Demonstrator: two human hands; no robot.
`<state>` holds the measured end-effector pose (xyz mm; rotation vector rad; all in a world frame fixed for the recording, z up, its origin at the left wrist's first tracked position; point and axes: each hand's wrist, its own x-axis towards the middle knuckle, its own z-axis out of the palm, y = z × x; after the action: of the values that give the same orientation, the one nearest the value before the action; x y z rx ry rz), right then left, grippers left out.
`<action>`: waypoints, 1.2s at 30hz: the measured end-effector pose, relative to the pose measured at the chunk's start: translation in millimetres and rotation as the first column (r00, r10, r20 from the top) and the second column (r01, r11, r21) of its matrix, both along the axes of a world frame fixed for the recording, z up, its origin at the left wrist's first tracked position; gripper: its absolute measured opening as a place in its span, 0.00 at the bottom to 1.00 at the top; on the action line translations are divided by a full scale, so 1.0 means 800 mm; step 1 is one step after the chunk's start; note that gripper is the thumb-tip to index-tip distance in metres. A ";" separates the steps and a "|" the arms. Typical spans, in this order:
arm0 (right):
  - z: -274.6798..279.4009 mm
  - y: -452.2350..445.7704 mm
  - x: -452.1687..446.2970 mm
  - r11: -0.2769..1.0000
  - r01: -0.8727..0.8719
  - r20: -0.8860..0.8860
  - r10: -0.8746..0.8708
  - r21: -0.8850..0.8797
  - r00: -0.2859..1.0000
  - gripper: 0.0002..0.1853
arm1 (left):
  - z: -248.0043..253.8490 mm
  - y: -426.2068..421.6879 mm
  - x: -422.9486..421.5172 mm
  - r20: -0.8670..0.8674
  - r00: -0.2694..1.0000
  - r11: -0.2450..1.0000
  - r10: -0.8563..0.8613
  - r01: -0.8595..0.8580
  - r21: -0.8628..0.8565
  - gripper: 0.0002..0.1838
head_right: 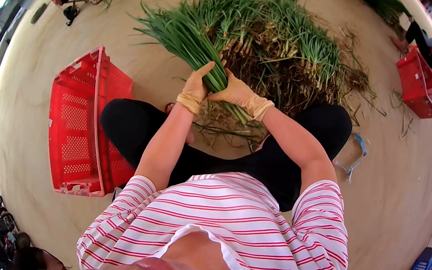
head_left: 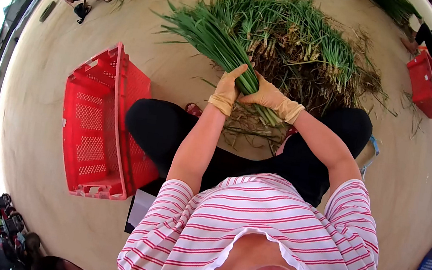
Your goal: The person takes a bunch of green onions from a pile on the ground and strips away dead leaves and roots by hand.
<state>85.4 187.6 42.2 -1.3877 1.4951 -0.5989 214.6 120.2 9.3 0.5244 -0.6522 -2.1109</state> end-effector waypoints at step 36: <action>-0.051 0.035 0.010 0.922 -0.305 0.356 0.209 0.238 0.911 0.25 | 0.035 -0.001 0.046 0.004 0.996 0.986 -0.088 0.088 -0.141 0.23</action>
<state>93.4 215.5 1.5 -1.1673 1.0617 -0.3973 251.6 119.1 37.3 0.4217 -0.8296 -2.1277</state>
